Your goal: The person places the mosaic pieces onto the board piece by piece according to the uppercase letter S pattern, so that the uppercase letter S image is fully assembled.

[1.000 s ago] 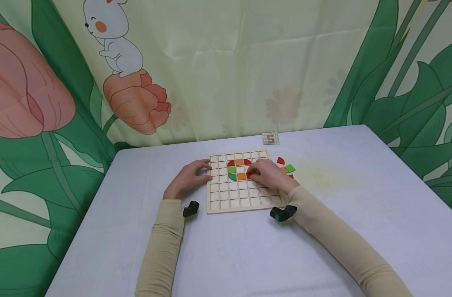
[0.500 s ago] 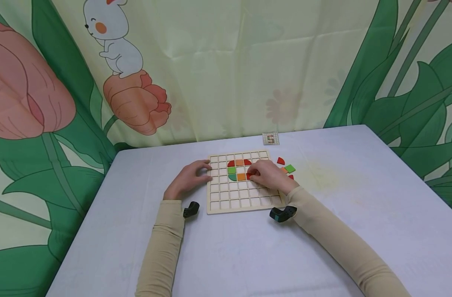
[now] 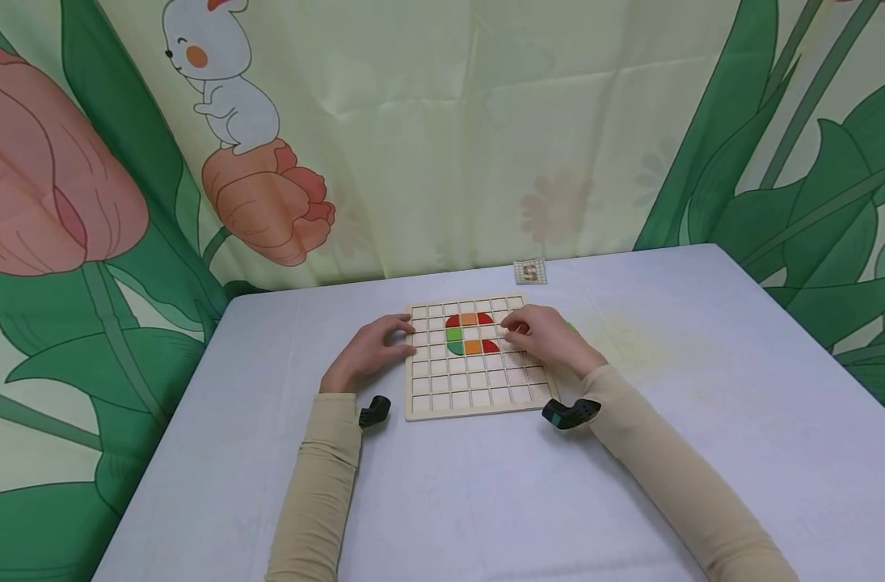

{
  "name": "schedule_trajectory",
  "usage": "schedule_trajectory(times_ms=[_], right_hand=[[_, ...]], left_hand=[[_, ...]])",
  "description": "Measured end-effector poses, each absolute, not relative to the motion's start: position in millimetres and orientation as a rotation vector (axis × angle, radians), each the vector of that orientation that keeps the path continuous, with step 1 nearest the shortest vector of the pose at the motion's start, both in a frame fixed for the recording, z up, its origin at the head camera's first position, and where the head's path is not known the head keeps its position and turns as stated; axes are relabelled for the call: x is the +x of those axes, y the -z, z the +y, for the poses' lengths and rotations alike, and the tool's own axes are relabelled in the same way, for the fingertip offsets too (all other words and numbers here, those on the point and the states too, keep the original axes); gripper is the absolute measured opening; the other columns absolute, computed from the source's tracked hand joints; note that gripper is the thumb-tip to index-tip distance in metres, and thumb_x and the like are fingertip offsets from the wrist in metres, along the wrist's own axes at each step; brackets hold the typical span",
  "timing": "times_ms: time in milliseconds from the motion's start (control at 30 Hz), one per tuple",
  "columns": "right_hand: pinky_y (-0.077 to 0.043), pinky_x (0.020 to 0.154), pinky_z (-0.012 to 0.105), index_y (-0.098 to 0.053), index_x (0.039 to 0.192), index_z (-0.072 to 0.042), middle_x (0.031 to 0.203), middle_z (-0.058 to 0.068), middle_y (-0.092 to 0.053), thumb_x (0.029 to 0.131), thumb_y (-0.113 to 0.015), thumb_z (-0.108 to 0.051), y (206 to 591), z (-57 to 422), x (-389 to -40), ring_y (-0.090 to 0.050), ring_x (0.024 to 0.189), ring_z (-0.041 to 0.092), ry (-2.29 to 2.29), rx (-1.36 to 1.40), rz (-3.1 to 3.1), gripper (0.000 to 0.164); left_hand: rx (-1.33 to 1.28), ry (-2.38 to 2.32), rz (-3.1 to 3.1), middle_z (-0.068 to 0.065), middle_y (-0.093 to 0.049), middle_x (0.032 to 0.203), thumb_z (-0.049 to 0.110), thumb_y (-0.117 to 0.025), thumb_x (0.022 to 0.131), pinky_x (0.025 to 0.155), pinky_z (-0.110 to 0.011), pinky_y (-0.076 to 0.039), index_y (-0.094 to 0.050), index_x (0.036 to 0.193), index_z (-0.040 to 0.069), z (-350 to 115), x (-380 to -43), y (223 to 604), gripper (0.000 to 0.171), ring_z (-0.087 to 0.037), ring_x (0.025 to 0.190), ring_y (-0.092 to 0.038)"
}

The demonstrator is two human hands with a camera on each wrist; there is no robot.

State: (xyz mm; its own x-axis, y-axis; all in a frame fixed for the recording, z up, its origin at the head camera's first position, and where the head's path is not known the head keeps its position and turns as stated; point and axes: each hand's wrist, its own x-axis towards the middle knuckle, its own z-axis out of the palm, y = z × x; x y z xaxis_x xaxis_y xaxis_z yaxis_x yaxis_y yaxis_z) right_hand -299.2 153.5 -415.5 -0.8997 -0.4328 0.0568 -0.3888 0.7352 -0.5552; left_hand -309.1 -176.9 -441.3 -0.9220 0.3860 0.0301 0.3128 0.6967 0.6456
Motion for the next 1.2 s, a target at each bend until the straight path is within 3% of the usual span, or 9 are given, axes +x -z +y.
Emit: schedule_trajectory(times_ms=[167, 400, 667, 1067, 1200], right_hand=[[-0.052, 0.074, 0.035, -0.064, 0.122, 0.0, 0.104, 0.012, -0.065, 0.095, -0.062, -0.017, 413.3, 186.6, -299.6, -0.058, 0.089, 0.024, 0.911, -0.487, 2.824, 0.031], [-0.05, 0.091, 0.047, -0.061, 0.127, 0.0, 0.118, 0.018, -0.062, 0.096, -0.062, -0.021, 414.5, 232.5, -297.4, -0.055, 0.107, 0.033, 0.862, -0.301, 2.818, 0.038], [-0.047, 0.096, 0.053, -0.053, 0.133, 0.005, 0.125, 0.024, -0.057, 0.096, -0.063, -0.022, 413.9, 255.7, -297.9, -0.052, 0.111, 0.037, 0.829, -0.243, 2.76, 0.047], [-0.05, 0.078, 0.036, -0.053, 0.138, 0.0, 0.118, 0.021, -0.055, 0.092, -0.067, -0.016, 422.8, 246.9, -301.9, -0.051, 0.093, 0.028, 0.787, -0.335, 2.818, 0.051], [-0.052, 0.08, 0.039, -0.058, 0.134, -0.002, 0.119, 0.022, -0.052, 0.092, -0.066, -0.016, 422.9, 244.6, -299.5, -0.051, 0.096, 0.031, 0.796, -0.333, 2.825, 0.045]], left_hand=[[0.572, -1.021, 2.795, -0.006, -0.048, 0.147, 0.026, -0.075, 0.087, 0.117, -0.041, -0.025, -0.064, 0.119, 0.01, -177.6, -308.7, 442.3, 0.036, -0.025, 0.141, -0.035], [0.583, -1.012, 2.8, -0.007, -0.047, 0.147, 0.025, -0.075, 0.087, 0.117, -0.042, -0.025, -0.064, 0.12, 0.009, -177.5, -308.2, 442.7, 0.038, -0.026, 0.141, -0.035], [0.572, -1.015, 2.792, -0.007, -0.047, 0.148, 0.025, -0.075, 0.088, 0.118, -0.042, -0.025, -0.064, 0.119, 0.009, -176.6, -308.0, 441.1, 0.036, -0.026, 0.142, -0.034], [0.584, -1.03, 2.793, -0.007, -0.047, 0.147, 0.026, -0.074, 0.088, 0.117, -0.042, -0.025, -0.064, 0.118, 0.009, -175.8, -307.7, 440.4, 0.036, -0.025, 0.141, -0.035], [0.602, -1.038, 2.8, -0.007, -0.048, 0.147, 0.027, -0.075, 0.088, 0.117, -0.042, -0.026, -0.065, 0.119, 0.009, -176.5, -308.0, 441.1, 0.037, -0.026, 0.141, -0.035]])
